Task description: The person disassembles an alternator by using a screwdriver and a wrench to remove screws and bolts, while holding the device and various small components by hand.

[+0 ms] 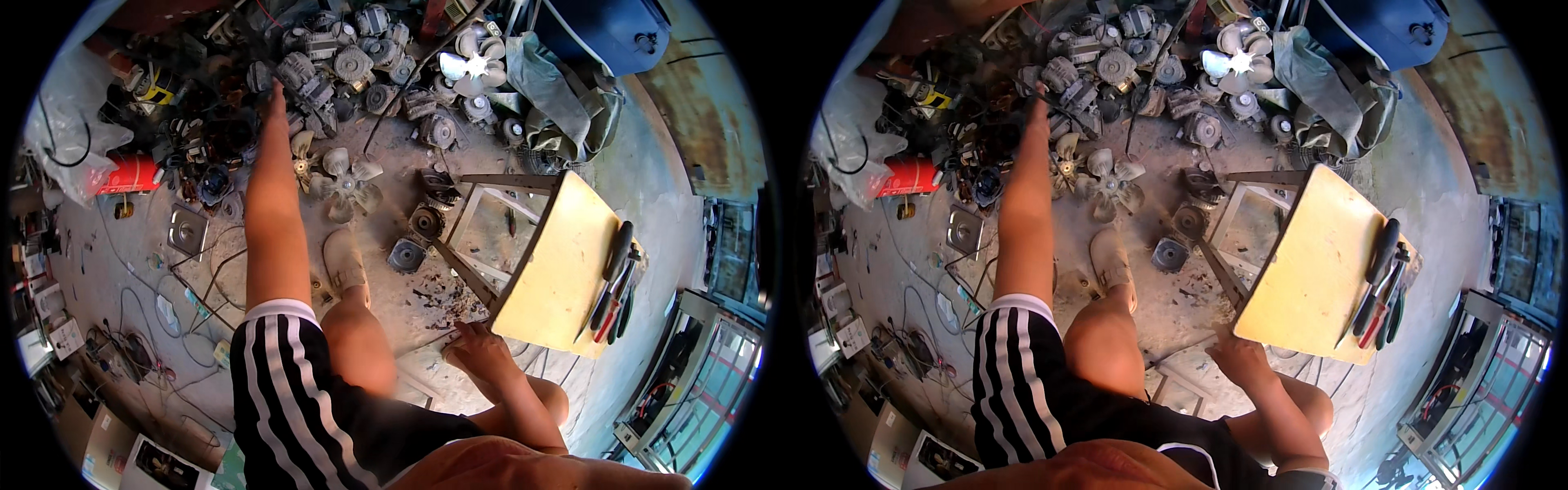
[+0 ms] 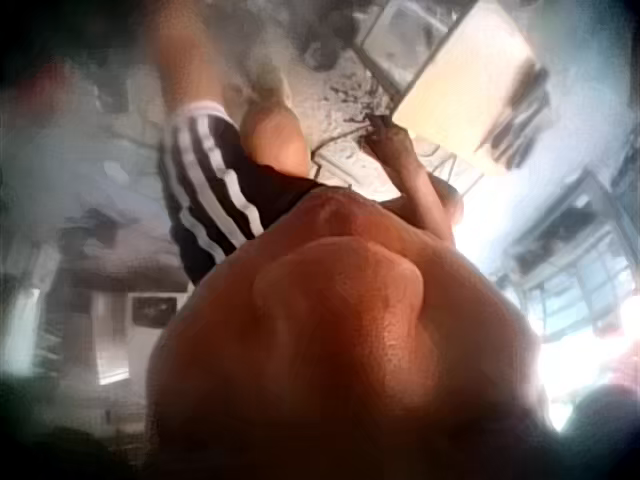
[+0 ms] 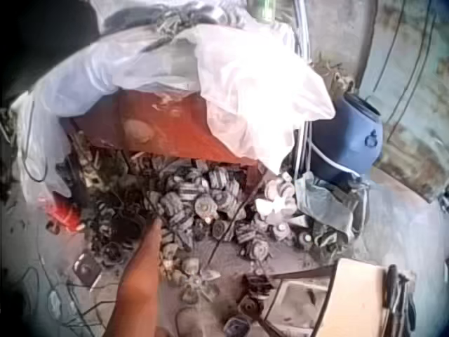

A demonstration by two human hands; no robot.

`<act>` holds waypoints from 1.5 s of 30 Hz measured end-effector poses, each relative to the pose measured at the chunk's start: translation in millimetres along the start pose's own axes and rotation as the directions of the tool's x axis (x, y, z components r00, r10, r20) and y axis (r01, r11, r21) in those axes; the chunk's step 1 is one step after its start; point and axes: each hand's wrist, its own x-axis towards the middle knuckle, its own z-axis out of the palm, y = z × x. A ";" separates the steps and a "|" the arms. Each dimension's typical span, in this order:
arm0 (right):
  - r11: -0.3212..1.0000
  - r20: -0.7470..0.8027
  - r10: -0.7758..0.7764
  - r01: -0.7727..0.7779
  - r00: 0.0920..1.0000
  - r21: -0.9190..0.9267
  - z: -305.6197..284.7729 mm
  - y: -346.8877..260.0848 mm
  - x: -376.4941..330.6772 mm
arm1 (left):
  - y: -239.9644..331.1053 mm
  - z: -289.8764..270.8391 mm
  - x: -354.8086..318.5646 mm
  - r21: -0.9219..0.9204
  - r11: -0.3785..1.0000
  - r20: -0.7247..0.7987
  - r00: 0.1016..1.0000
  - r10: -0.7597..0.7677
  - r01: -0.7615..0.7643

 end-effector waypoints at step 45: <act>0.959 -0.073 -0.210 0.191 0.975 -0.210 -5.1 0.6 -29.1 | 23.0 -243.0 -430.6 -0.065 0.987 0.458 0.883 -0.100 0.146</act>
